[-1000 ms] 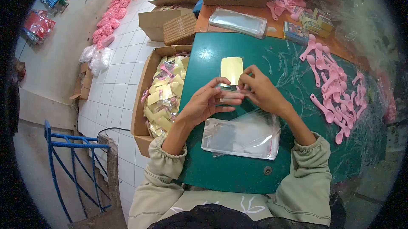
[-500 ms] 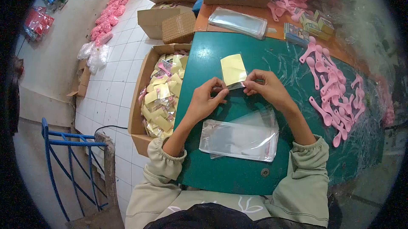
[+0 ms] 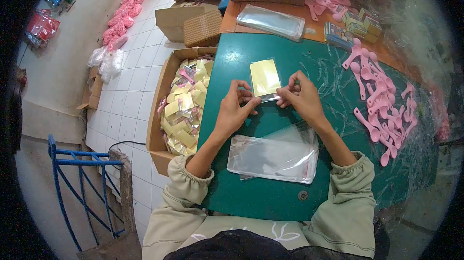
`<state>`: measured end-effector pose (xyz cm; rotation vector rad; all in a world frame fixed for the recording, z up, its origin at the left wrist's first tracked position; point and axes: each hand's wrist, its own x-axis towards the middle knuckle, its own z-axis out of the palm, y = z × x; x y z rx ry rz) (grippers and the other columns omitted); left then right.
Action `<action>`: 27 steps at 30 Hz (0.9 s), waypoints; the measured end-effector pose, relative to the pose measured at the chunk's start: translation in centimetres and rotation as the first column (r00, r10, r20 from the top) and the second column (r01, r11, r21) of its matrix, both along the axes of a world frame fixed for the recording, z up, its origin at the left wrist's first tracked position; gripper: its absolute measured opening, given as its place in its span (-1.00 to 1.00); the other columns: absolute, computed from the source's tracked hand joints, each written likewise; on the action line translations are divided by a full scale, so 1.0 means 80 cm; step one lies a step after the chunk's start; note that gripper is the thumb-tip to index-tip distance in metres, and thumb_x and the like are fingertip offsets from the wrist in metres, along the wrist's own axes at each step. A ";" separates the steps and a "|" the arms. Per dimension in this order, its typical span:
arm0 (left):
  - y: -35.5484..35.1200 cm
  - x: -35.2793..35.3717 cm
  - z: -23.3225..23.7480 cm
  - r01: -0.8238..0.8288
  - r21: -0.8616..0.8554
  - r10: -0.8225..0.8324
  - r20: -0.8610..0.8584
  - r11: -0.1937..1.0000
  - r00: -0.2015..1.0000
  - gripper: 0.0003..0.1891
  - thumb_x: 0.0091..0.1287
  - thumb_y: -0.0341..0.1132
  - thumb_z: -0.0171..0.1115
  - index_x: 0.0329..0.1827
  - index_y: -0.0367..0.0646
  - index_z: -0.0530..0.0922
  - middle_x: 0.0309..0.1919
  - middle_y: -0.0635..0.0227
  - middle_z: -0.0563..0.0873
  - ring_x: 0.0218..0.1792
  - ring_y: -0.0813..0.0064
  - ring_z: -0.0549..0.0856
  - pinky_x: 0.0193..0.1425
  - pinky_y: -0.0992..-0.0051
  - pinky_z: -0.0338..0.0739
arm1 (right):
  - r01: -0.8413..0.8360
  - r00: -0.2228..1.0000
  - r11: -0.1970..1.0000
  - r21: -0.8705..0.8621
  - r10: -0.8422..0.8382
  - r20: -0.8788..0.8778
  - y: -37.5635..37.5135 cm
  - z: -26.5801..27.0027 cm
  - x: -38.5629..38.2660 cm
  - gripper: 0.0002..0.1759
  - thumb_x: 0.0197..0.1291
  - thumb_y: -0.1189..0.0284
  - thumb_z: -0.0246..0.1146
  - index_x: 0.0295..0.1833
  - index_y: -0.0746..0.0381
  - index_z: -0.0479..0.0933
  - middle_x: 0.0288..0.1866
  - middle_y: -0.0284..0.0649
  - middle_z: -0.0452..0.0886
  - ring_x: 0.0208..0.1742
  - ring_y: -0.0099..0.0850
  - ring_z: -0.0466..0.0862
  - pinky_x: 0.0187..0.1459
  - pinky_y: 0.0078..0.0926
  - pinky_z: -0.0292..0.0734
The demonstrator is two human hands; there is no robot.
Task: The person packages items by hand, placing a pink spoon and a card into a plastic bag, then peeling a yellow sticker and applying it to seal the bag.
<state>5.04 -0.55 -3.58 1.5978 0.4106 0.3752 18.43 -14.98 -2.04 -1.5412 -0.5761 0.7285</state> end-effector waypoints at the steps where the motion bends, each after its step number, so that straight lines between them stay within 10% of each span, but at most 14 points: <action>1: 0.000 0.000 0.001 0.012 -0.010 -0.012 -0.012 1.000 1.000 -0.71 0.25 -0.40 0.25 -0.09 -0.25 0.34 -0.25 0.26 0.56 -0.26 0.58 0.61 -0.38 0.59 0.63 | -0.005 1.000 1.000 0.000 0.005 0.004 0.000 0.000 0.000 -0.78 0.19 0.56 0.21 -0.21 0.29 0.26 -0.40 -0.13 0.59 -0.45 -0.47 0.66 -0.46 -0.63 0.59; 14: 0.009 -0.011 0.010 0.063 -0.028 -0.064 -0.041 0.998 0.997 -0.52 0.22 -0.41 0.24 0.22 -0.23 0.37 0.10 0.30 0.54 -0.20 0.58 0.62 -0.39 0.61 0.56 | -0.085 0.971 0.971 -0.225 0.131 0.201 -0.006 0.018 0.008 -0.68 0.15 0.49 0.23 0.04 0.32 0.49 -0.37 -0.18 0.63 -0.41 -0.48 0.65 -0.38 -0.53 0.57; 19: 0.063 -0.063 0.040 -0.081 -0.072 0.079 -0.026 0.994 0.997 -0.46 0.20 -0.38 0.26 0.28 -0.14 0.37 0.18 0.29 0.50 -0.22 0.66 0.59 -0.36 0.68 0.46 | 0.176 0.614 0.911 -0.372 0.194 0.765 -0.062 0.052 0.104 -0.73 0.05 0.50 0.22 -0.09 0.31 0.56 -0.25 -0.08 0.65 -0.17 -0.23 0.65 -0.15 -0.37 0.51; 21: 0.098 -0.091 0.028 -0.217 0.114 0.218 0.006 0.969 0.976 -0.49 0.23 -0.37 0.24 0.26 -0.19 0.37 0.15 0.29 0.51 -0.24 0.63 0.62 -0.35 0.68 0.49 | 0.516 0.413 0.725 -0.456 0.256 0.874 -0.114 0.026 0.175 -0.76 0.07 0.55 0.16 -0.12 0.32 0.57 -0.22 -0.04 0.64 -0.16 -0.21 0.65 -0.16 -0.39 0.53; 23: 0.137 -0.121 0.012 -0.301 0.718 0.416 0.018 0.628 0.909 -0.53 0.20 -0.33 0.27 0.18 -0.20 0.41 0.00 0.15 0.56 0.00 0.26 0.57 0.00 0.39 0.49 | 0.742 0.370 0.456 -0.491 0.333 0.868 -0.172 0.005 0.215 -0.77 0.07 0.56 0.15 -0.12 0.32 0.57 -0.23 -0.06 0.65 -0.17 -0.24 0.65 -0.16 -0.40 0.53; 27: 0.097 -0.112 0.106 -0.310 0.756 0.450 0.022 0.577 0.893 -0.60 0.22 -0.28 0.25 0.10 -0.21 0.46 -0.04 0.08 0.55 0.06 0.14 0.51 0.10 0.31 0.42 | 0.741 0.487 0.385 -0.550 0.256 0.835 -0.221 -0.019 0.244 -0.78 0.09 0.56 0.14 -0.12 0.32 0.56 -0.24 -0.09 0.65 -0.18 -0.29 0.64 -0.17 -0.42 0.53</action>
